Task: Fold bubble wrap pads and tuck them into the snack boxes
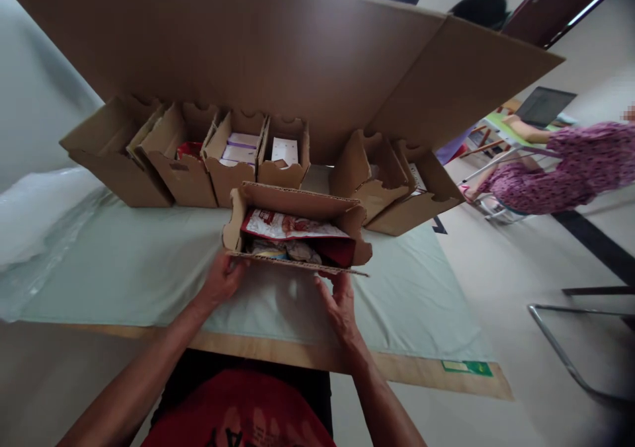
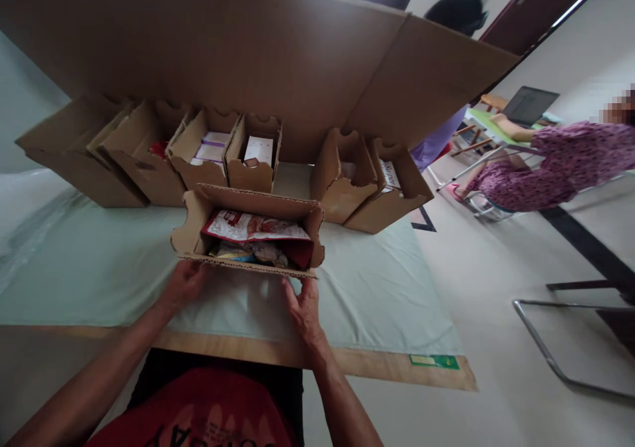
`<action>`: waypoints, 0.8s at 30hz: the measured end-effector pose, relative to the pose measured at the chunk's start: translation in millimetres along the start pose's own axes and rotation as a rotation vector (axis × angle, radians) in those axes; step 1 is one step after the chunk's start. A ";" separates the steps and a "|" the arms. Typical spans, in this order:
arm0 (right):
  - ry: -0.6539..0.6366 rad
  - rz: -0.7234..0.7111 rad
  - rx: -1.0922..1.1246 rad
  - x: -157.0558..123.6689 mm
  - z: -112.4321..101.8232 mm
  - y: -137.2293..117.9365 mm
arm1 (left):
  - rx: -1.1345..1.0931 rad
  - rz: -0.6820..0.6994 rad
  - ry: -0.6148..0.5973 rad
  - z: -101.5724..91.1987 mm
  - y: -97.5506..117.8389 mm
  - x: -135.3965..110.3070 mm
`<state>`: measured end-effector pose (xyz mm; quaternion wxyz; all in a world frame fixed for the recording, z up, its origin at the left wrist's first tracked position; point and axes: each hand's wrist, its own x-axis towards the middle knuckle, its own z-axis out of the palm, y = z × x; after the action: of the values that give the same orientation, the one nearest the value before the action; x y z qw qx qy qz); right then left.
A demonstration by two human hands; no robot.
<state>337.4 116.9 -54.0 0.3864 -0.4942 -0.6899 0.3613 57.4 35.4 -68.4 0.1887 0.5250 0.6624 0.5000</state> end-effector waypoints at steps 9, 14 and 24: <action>-0.136 0.066 0.147 45.9 -9.1 -28.4 | -0.155 -0.112 0.117 28.7 19.7 55.7; -0.002 0.214 0.191 22.9 -3.2 -2.0 | 0.014 -0.054 0.103 10.5 9.9 13.7; 0.106 0.179 0.007 53.2 -8.5 -8.1 | 0.528 -0.160 0.414 -165.4 -14.3 -43.5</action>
<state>330.3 167.1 -33.8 0.3901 -0.5710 -0.6202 0.3702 -61.6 -79.1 -21.8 -0.0537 0.3897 0.8322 0.3907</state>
